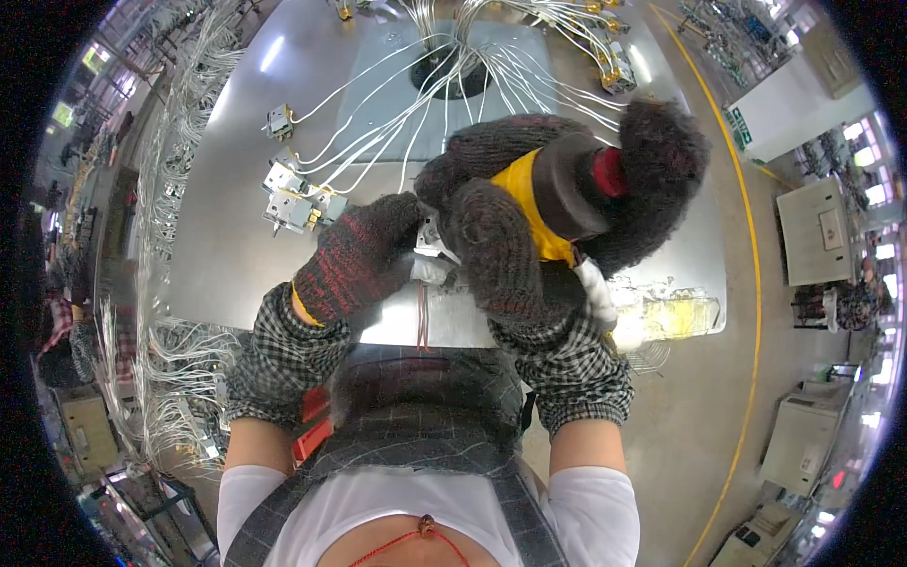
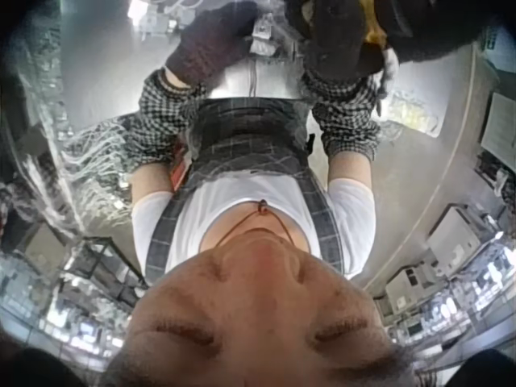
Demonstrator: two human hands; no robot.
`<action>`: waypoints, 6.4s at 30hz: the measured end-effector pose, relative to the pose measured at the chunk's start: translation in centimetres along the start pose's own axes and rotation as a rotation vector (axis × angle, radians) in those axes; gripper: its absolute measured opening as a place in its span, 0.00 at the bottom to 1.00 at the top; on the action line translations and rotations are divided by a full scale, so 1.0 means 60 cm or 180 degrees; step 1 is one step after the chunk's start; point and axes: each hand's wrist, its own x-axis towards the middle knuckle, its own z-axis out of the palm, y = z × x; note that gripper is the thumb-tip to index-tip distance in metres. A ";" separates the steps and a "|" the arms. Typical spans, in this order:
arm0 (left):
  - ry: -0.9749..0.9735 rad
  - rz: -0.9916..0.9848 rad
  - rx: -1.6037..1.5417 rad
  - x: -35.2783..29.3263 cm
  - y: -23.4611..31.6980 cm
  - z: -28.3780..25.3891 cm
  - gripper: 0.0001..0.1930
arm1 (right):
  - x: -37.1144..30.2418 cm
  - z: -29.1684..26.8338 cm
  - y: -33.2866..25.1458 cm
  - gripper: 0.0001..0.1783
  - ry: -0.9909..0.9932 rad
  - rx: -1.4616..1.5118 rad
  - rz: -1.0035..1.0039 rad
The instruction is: Assembling wire harnesses on a manufacturing jig using a powered hand tool.
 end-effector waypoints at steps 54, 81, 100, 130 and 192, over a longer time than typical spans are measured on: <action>0.0388 0.0028 -0.0594 -0.067 -0.049 -0.022 0.36 | 0.002 0.019 0.081 0.34 -0.0054 0.1196 0.0421; 0.0469 0.0165 0.0339 -0.012 -0.005 -0.003 0.37 | 0.051 0.026 -0.040 0.40 0.1121 0.0200 -0.1645; -0.0507 -0.0106 0.0961 0.004 0.020 -0.016 0.28 | 0.026 0.033 -0.043 0.38 0.0525 -0.0694 -0.0776; 0.0560 -0.1013 -0.3647 -0.044 -0.084 -0.102 0.30 | 0.030 0.077 -0.037 0.45 0.0621 0.0159 -0.1373; 0.0013 -0.0202 0.2641 -0.010 -0.135 -0.150 0.45 | 0.026 0.024 0.074 0.21 -0.0625 0.2763 0.0756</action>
